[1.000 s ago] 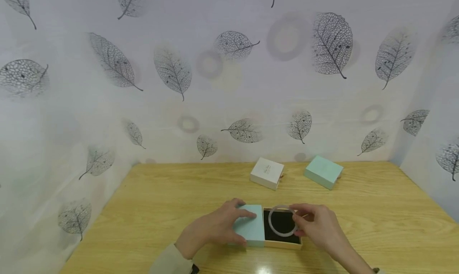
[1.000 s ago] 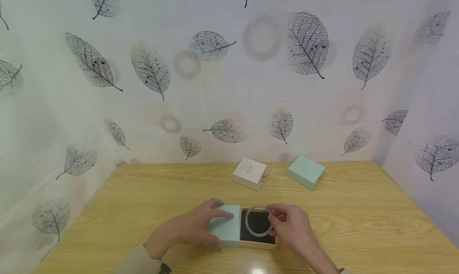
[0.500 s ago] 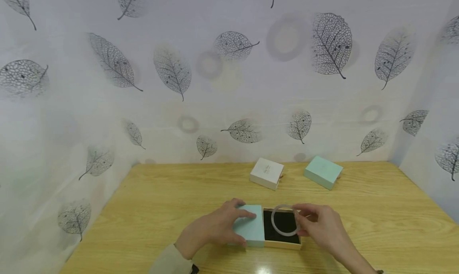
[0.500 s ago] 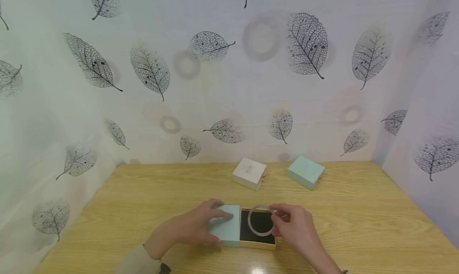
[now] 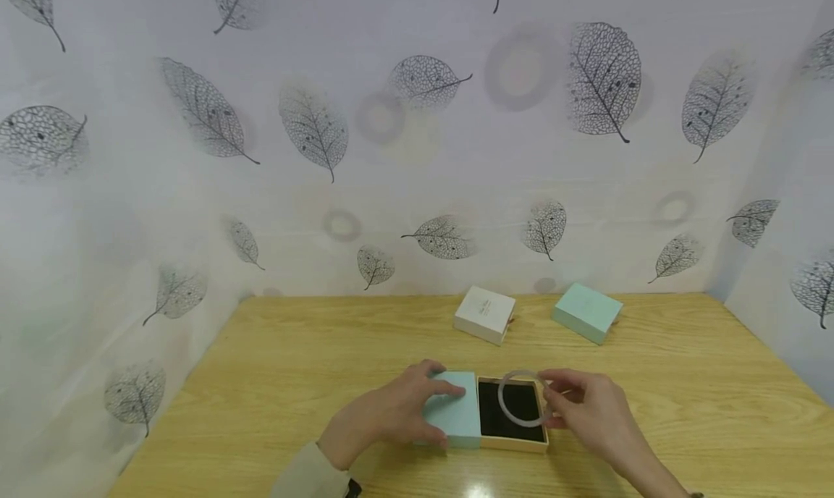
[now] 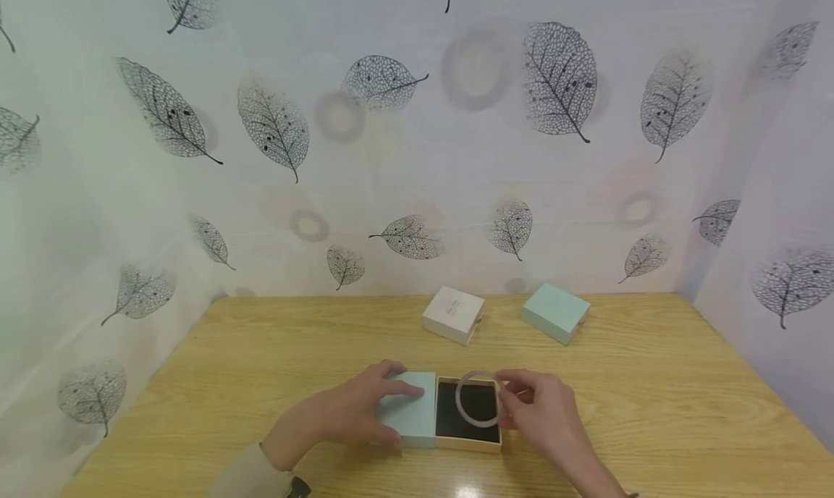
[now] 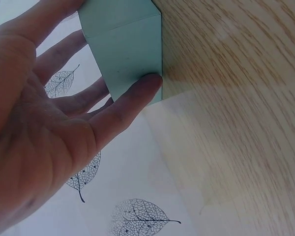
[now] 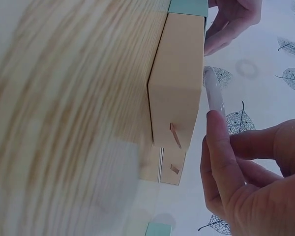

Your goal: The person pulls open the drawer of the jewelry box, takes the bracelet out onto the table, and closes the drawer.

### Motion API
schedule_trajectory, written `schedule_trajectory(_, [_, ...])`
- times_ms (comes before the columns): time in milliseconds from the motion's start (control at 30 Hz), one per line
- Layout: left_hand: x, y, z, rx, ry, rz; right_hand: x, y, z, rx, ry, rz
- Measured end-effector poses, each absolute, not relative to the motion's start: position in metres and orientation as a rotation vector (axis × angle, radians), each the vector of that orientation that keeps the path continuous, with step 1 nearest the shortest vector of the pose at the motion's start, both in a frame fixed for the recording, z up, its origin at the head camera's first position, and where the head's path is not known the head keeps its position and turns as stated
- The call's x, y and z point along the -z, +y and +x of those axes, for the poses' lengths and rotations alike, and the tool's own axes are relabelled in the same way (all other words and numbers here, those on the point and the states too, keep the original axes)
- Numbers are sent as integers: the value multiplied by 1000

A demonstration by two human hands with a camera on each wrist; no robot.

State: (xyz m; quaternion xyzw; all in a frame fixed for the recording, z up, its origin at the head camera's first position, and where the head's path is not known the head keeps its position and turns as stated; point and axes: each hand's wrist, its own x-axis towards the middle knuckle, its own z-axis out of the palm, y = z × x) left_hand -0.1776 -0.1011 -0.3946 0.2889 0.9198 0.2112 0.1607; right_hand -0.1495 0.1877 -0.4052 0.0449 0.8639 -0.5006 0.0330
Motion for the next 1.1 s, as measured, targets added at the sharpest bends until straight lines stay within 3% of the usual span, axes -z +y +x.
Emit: schedule_trajectory(1100, [392,-101,-177,-607,2620,815,408,203,-149,1564,2659,168])
